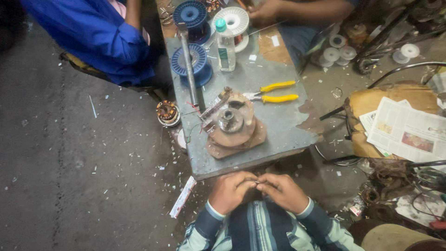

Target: The person uses a wrench to tighten bolts on a motor stator assembly, then uses pliers to adjust wires. They continue to tighten and adjust the assembly throughout the clip.

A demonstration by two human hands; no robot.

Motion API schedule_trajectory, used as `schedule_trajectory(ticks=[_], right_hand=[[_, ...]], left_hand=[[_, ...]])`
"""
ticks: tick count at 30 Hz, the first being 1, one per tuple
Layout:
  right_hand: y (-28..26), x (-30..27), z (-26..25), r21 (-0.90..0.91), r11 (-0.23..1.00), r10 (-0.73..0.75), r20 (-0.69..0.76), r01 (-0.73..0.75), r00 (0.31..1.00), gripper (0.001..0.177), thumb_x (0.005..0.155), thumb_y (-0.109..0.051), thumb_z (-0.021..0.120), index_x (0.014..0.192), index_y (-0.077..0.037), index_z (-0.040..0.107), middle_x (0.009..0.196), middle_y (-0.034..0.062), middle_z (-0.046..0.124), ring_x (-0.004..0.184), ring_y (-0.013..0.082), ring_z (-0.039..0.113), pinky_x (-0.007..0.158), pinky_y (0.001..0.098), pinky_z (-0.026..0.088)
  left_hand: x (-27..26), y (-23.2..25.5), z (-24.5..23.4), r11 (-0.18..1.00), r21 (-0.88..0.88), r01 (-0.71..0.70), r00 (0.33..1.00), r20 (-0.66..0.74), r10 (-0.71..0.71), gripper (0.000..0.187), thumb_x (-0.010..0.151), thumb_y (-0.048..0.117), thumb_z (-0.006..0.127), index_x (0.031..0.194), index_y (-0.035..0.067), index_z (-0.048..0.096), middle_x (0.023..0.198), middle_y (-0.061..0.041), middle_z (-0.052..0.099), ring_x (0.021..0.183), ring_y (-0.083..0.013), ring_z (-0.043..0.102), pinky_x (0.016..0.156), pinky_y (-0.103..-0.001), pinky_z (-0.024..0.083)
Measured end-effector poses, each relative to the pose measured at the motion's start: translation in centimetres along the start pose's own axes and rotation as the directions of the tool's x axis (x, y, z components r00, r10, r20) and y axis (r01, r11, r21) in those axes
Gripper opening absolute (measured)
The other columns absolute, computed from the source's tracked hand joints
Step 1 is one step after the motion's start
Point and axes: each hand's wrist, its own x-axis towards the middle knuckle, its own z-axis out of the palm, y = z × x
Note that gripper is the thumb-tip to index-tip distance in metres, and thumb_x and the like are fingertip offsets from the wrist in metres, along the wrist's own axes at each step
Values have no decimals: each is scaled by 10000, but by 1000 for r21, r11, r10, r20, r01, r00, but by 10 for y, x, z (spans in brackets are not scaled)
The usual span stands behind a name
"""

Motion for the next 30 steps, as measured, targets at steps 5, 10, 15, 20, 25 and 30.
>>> schedule_trajectory(ticks=[5,10,15,20,25,30], right_hand=[[-9,2,-1,-90,996,-12,-14,11,1000,152,922,-142,720,992,-14,763,765,33,735,691,64,627,622,256,538],[-6,6,1,-113,990,-83,5,83,997,148,918,-139,711,986,-17,760,761,20,745,684,58,639,624,263,546],[5,9,5,-63,991,-114,33,116,993,147,935,-143,713,992,-14,752,796,18,750,713,51,634,644,261,547],[16,21,-8,446,894,68,-37,-45,997,172,954,-114,676,1040,25,730,812,121,757,683,177,672,630,329,550],[14,21,-47,795,601,173,-233,85,957,405,1019,-170,519,1377,17,545,1293,194,656,1114,302,661,979,457,531],[3,18,-62,892,414,141,-256,178,956,513,1066,-247,442,1489,43,421,1441,228,556,1292,337,567,1106,510,462]], left_hand=[[0,-5,4,1000,21,6,1000,6,-6,183,914,191,688,1026,71,770,995,-127,787,916,-291,774,792,-370,590],[-4,-15,6,999,42,-17,1000,-20,18,191,920,195,689,1028,61,772,1011,-131,787,936,-302,767,790,-371,590],[-5,-20,7,994,-36,99,995,-27,-100,211,875,195,715,1027,63,781,964,-116,807,879,-259,803,766,-359,603],[-2,-30,5,966,-117,231,958,-143,-247,254,894,181,722,1113,68,780,901,-108,813,769,-185,733,699,-315,574],[-6,-49,-4,964,-230,135,966,-187,-180,242,956,149,669,1153,33,749,927,-66,808,854,-94,740,761,-255,569],[-10,-50,-4,952,-247,182,960,-167,-227,250,965,154,664,1163,32,755,941,-71,807,866,-108,723,775,-261,562]])
